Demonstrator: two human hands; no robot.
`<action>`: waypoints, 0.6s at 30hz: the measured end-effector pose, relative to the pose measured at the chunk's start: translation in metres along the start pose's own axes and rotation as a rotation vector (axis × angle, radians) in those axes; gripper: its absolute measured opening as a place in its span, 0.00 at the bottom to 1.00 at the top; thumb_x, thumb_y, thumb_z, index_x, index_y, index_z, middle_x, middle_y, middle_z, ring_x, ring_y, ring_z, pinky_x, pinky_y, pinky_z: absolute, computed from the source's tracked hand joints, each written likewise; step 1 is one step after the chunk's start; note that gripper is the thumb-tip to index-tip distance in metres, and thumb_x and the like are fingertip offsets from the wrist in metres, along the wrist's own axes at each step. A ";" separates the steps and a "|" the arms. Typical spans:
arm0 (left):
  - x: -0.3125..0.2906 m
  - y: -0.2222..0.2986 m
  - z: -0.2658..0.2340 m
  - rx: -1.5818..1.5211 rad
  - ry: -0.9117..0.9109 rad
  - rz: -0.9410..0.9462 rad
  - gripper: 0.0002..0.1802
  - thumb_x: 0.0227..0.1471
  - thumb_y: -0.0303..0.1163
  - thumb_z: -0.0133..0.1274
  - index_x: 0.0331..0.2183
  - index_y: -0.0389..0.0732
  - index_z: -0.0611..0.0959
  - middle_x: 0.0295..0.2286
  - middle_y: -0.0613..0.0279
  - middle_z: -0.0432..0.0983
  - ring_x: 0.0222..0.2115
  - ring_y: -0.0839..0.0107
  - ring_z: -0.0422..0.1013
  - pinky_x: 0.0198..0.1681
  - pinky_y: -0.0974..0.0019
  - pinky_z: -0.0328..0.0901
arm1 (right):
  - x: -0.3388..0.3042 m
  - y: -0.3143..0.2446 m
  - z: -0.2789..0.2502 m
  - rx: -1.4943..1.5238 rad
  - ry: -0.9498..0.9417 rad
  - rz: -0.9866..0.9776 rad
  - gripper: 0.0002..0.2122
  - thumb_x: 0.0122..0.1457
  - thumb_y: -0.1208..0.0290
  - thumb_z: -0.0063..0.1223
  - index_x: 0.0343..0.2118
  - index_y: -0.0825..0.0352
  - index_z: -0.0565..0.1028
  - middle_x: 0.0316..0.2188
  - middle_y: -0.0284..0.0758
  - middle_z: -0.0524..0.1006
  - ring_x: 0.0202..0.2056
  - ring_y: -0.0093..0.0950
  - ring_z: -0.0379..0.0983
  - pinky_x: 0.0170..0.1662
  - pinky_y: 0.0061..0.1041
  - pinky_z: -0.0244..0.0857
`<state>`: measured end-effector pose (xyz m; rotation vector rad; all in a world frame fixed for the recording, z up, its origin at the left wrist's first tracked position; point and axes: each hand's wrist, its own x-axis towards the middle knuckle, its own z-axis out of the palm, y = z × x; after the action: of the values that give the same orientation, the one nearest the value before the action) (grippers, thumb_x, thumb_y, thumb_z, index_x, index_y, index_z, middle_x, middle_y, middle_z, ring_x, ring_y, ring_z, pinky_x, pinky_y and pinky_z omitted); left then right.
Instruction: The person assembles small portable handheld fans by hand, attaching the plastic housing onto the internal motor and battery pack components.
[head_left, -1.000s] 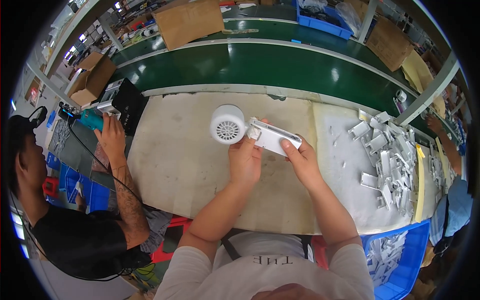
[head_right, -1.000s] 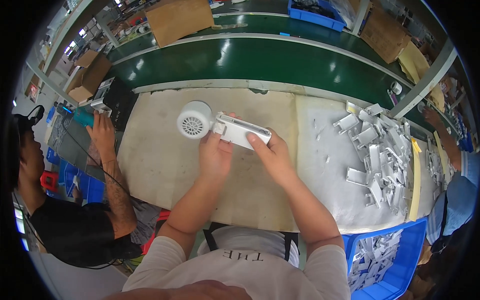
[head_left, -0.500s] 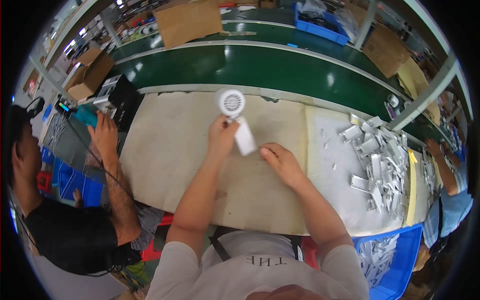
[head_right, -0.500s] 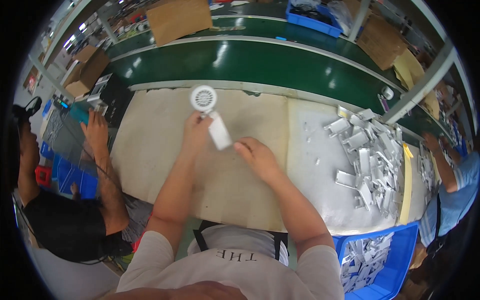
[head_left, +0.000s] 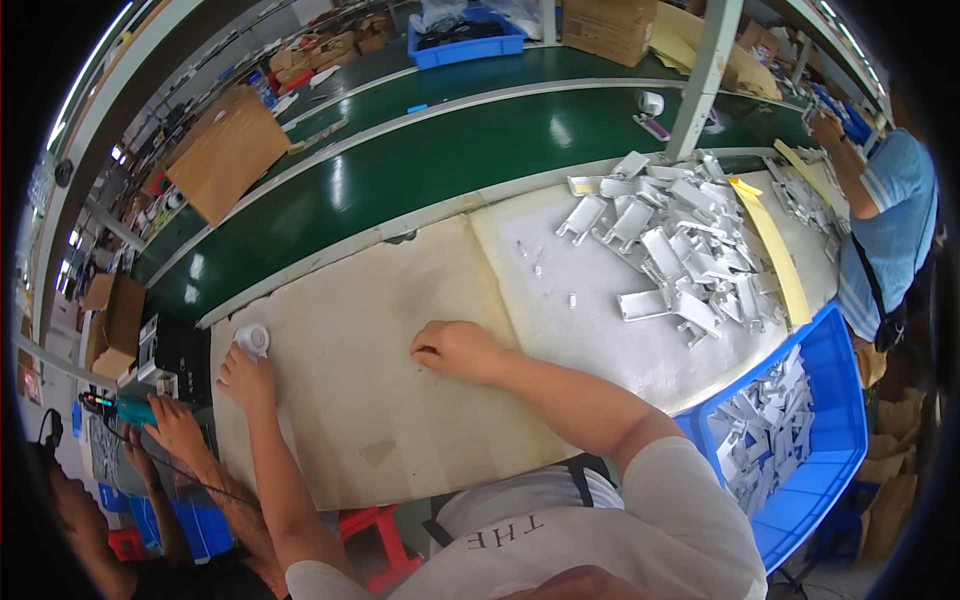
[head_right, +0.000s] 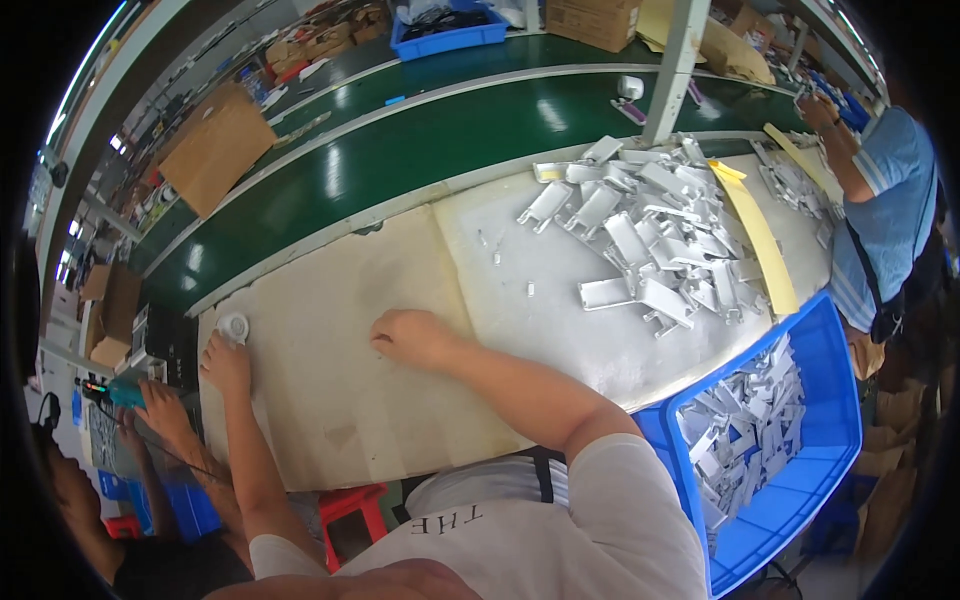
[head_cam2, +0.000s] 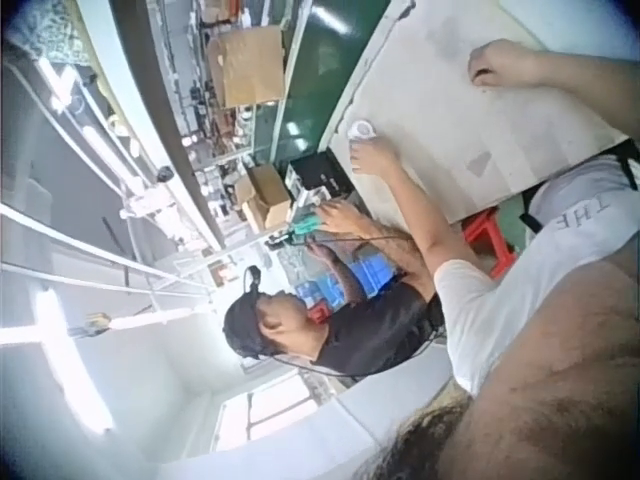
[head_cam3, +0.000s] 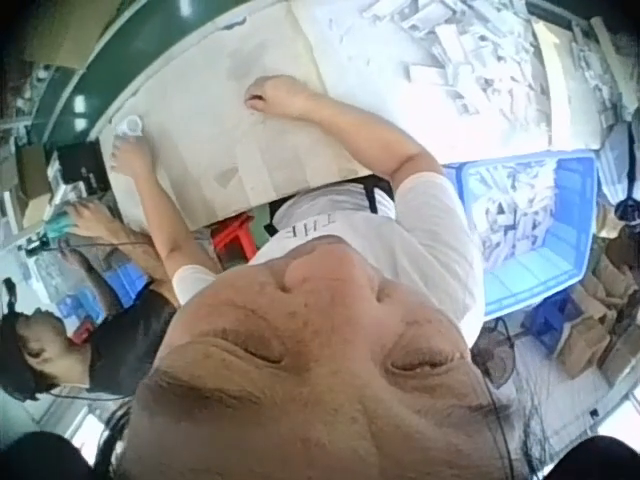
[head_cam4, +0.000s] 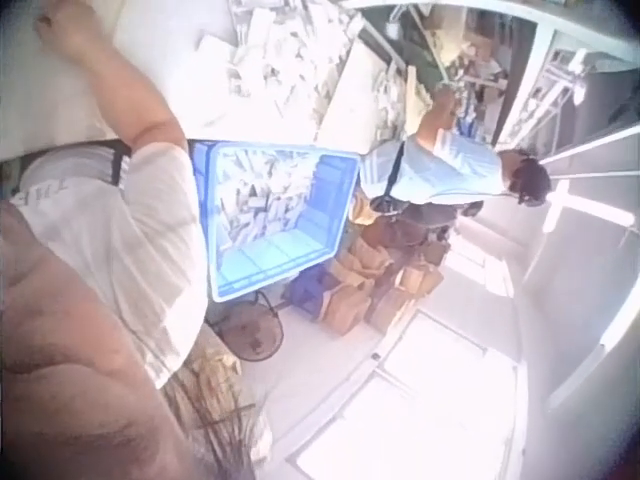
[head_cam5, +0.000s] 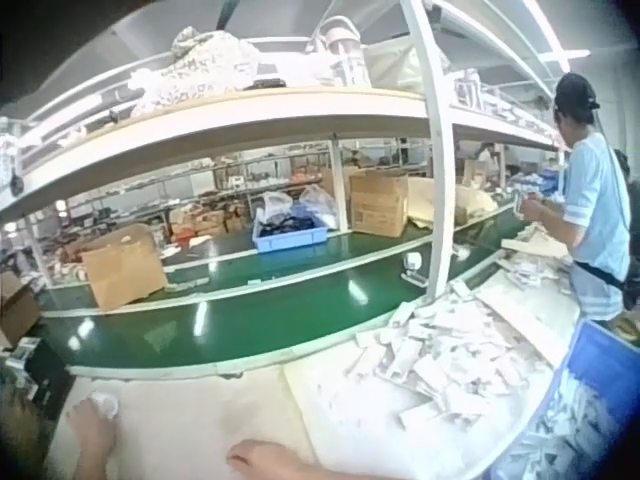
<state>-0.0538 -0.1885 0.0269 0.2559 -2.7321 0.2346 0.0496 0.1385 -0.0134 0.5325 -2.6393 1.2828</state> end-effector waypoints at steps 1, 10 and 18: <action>-0.008 0.012 -0.003 -0.019 0.194 0.085 0.24 0.45 0.35 0.50 0.46 0.38 0.67 0.43 0.50 0.69 0.45 0.55 0.65 0.49 0.50 0.55 | -0.001 -0.002 -0.001 -0.015 0.021 0.013 0.07 0.51 0.67 0.49 0.29 0.63 0.75 0.31 0.34 0.74 0.32 0.34 0.71 0.36 0.29 0.65; -0.121 0.155 -0.001 -1.052 -0.046 0.383 0.23 0.43 0.27 0.52 0.45 0.33 0.70 0.45 0.47 0.66 0.48 0.53 0.61 0.52 0.59 0.54 | 0.015 0.023 -0.012 0.419 0.337 0.076 0.10 0.52 0.65 0.50 0.31 0.66 0.76 0.25 0.40 0.75 0.29 0.37 0.72 0.35 0.30 0.65; -0.127 0.161 -0.008 -0.876 -0.013 0.333 0.19 0.45 0.27 0.50 0.41 0.32 0.71 0.43 0.48 0.67 0.45 0.54 0.63 0.50 0.60 0.56 | 0.022 0.030 0.002 0.230 0.372 0.091 0.08 0.50 0.67 0.48 0.28 0.65 0.75 0.27 0.40 0.76 0.30 0.38 0.72 0.35 0.32 0.66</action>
<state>0.0305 -0.0129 -0.0356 -0.4366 -2.5829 -0.8602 0.0178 0.1493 -0.0302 0.1777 -2.2489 1.5514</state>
